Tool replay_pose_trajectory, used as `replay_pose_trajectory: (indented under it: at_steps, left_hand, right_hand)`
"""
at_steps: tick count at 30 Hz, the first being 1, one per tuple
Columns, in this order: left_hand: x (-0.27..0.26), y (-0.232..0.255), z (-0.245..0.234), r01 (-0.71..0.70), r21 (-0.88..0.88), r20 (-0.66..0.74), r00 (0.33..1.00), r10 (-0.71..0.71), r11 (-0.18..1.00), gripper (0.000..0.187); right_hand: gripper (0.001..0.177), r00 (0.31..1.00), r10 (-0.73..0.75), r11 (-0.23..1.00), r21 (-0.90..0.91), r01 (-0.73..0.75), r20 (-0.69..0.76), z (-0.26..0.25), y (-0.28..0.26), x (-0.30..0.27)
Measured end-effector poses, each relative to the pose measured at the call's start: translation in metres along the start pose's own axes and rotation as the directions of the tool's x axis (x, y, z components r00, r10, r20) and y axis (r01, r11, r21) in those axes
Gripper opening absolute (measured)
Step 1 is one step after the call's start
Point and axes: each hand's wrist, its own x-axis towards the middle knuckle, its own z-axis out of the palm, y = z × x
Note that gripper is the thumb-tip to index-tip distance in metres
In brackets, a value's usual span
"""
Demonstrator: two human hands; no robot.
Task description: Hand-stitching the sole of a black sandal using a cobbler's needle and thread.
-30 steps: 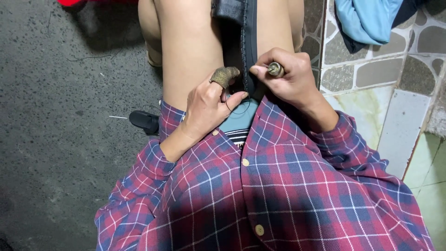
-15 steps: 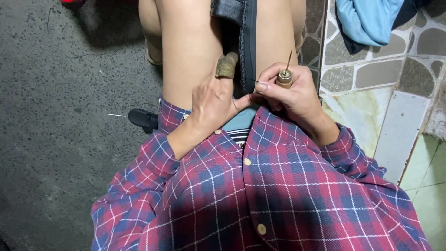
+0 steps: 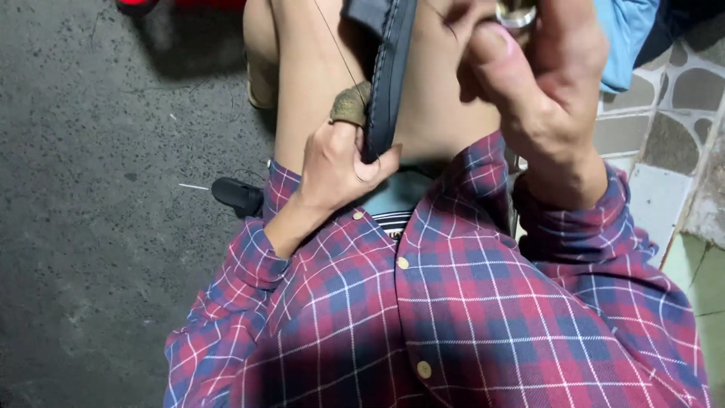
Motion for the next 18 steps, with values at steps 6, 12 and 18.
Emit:
replay_pose_trajectory:
  at_steps: [6, 12, 18]
  left_hand:
    - [0.007, 0.002, -0.020, -0.057, -0.051, -0.009, 0.998, 0.057, 0.997, 0.063]
    - [0.012, -0.002, -0.029, 0.069, -0.167, 0.057, 0.997, -0.060, 0.983, 0.056]
    - [0.014, -0.012, -0.035, 0.036, -0.110, 0.076, 0.997, -0.027, 0.993, 0.064]
  right_hand:
    - [0.052, 0.936, 0.310, 0.947, -0.145, -0.288, 0.166, -0.014, 0.058, -0.062]
    - [0.043, 0.898, 0.300, 0.934, -0.292, -0.208, 0.322, 0.001, 0.061, -0.074]
    - [0.042, 0.882, 0.239, 0.925, -0.372, -0.078, 0.407, 0.015, 0.053, -0.050]
